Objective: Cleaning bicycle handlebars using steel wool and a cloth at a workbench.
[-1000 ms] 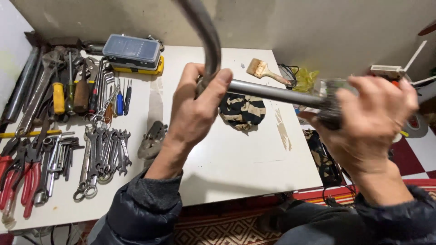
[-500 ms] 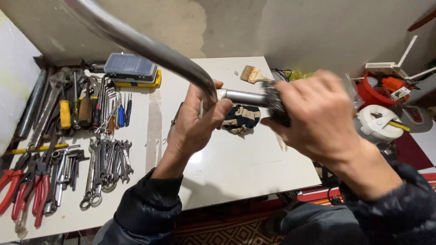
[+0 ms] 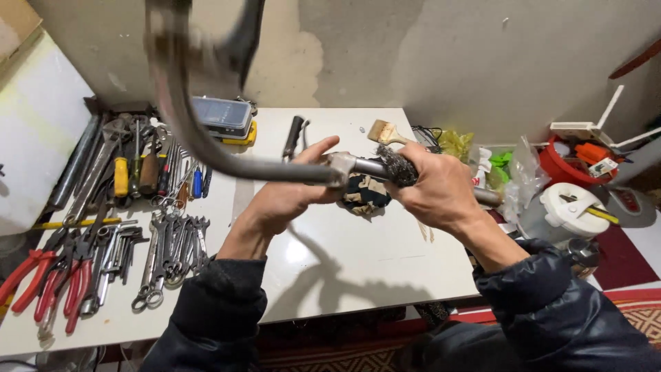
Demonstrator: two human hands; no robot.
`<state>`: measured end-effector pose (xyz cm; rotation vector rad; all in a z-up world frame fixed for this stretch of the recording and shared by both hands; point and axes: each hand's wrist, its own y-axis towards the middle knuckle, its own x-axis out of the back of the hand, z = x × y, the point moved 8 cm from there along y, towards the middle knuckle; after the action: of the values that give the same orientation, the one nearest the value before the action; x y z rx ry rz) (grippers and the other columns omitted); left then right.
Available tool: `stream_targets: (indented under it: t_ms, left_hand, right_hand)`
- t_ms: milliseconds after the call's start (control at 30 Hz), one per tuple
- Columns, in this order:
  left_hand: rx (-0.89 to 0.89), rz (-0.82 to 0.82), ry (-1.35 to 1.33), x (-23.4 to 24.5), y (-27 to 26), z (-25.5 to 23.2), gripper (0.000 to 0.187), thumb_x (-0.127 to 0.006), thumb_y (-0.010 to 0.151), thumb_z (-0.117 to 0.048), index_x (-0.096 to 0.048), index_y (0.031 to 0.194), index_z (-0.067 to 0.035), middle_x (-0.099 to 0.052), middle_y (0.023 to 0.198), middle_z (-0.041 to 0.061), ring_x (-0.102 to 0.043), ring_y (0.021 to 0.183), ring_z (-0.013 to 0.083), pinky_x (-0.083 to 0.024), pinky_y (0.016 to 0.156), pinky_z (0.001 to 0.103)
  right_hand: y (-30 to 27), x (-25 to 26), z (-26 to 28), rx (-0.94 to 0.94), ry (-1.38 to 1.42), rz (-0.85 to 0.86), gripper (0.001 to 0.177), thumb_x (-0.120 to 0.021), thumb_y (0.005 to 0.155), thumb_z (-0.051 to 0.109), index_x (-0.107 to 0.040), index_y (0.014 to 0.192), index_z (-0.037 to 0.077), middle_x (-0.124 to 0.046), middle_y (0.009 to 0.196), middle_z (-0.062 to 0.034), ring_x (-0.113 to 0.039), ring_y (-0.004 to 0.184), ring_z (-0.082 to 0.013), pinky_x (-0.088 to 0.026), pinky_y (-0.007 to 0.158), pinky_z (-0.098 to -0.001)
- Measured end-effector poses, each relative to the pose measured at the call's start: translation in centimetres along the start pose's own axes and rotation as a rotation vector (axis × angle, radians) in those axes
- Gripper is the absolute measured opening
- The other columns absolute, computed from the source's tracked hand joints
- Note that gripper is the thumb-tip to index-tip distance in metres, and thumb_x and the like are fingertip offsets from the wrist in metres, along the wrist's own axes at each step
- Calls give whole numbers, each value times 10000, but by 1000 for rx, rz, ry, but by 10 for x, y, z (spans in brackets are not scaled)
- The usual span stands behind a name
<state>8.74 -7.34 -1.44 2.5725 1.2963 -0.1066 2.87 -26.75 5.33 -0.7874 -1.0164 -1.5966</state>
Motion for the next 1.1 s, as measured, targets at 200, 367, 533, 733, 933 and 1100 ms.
stream_targets:
  t_ms: [200, 367, 533, 733, 933, 1100]
  left_hand:
    - [200, -18, -360, 37, 16, 82, 758, -562, 815, -17, -365, 1545, 42, -585, 1410, 231, -568, 1325, 356, -467, 1036, 566]
    - [467, -131, -381, -15, -5, 54, 746, -601, 956, -523, -442, 1435, 25, -619, 1108, 247, -706, 998, 360, -606, 813, 614]
    - [463, -111, -429, -15, -7, 59, 611, -534, 1001, -511, -524, 1291, 27, -621, 1051, 219, -715, 982, 374, -610, 835, 613]
    - [626, -136, -505, -17, -18, 63, 605, -656, 931, -475, -526, 1223, 39, -650, 1120, 173, -706, 1027, 320, -625, 807, 498]
    - [673, -142, -643, -8, -11, 91, 599, -733, 884, -380, -472, 1206, 53, -650, 1096, 242, -683, 1043, 448, -600, 761, 652]
    - [611, -182, -625, -8, -10, 87, 639, -706, 878, -482, -471, 1163, 39, -577, 990, 178, -657, 1048, 497, -573, 777, 687]
  right_hand:
    - [-17, -4, -3, 203, -145, -174, 317, -831, 728, 221, -690, 1012, 239, -750, 873, 17, -747, 889, -199, -568, 783, -335]
    - [-16, -12, -2, 262, -145, -198, 362, -851, 696, 172, -706, 1023, 229, -757, 881, -10, -747, 898, -239, -567, 808, -370]
    - [-13, -18, -3, 277, -130, -210, 343, -845, 693, 210, -708, 1002, 264, -742, 825, 36, -748, 865, -223, -553, 804, -337]
    - [-12, -31, -15, 338, -116, -253, 342, -840, 704, 212, -698, 1014, 240, -734, 829, -4, -738, 846, -255, -559, 782, -356]
    - [-3, -46, -22, 420, -10, -262, 363, -860, 683, 174, -714, 1008, 244, -727, 798, 31, -735, 824, -224, -532, 767, -321]
    - [3, -62, -14, 500, 11, -273, 363, -852, 703, 147, -706, 1030, 204, -711, 795, -12, -724, 817, -248, -514, 768, -340]
